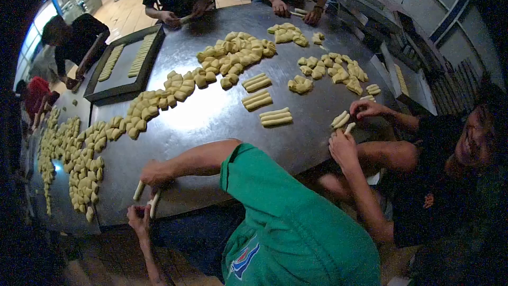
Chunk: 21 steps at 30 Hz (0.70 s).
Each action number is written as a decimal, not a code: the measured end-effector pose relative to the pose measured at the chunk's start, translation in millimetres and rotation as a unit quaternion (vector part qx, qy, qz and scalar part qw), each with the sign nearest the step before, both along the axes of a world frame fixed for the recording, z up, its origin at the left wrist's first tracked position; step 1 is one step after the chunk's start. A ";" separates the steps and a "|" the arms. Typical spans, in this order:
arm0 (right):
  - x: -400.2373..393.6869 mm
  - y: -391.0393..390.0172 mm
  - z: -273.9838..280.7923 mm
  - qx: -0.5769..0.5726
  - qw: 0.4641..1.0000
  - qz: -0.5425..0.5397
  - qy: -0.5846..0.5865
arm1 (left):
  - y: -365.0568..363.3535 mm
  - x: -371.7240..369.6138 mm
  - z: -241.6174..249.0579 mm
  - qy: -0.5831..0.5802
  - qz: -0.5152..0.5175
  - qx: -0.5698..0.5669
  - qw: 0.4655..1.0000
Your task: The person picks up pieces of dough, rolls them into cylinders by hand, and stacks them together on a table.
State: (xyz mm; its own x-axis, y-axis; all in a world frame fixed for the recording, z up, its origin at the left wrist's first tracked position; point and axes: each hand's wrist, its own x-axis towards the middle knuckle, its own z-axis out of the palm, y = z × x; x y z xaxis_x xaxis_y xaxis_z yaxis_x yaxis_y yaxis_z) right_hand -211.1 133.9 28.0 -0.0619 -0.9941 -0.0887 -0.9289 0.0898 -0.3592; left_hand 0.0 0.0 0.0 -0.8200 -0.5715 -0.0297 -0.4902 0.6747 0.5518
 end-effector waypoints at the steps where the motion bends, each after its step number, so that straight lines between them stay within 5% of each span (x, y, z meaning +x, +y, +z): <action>1: -1.0 10.9 -5.7 0.000 0.998 -0.013 -0.065 | 3.8 6.2 -8.6 0.034 -0.034 -0.040 0.998; 3: -32.8 -22.6 32.1 -0.055 0.995 -0.020 -0.085 | -44.9 -22.7 16.2 0.108 -0.068 -0.136 0.982; 5: -25.8 -8.1 27.9 0.011 0.995 -0.012 -0.097 | -31.7 -10.8 10.0 0.112 -0.105 -0.048 0.987; 9: -31.2 -19.3 -16.2 -0.141 0.985 -0.007 -0.096 | -33.1 -17.7 -7.0 0.092 -0.114 -0.049 0.988; 11: -37.4 -34.3 -45.8 -0.100 0.993 -0.033 -0.052 | -25.6 -19.8 2.5 0.056 -0.091 -0.040 0.993; 13: -19.2 -39.7 3.9 0.074 0.997 -0.005 0.009 | -21.5 -13.8 22.6 0.057 -0.072 -0.078 0.993; 21: -17.4 -37.5 20.3 0.109 0.993 -0.048 0.018 | -21.4 -12.2 11.7 0.057 -0.018 -0.046 0.997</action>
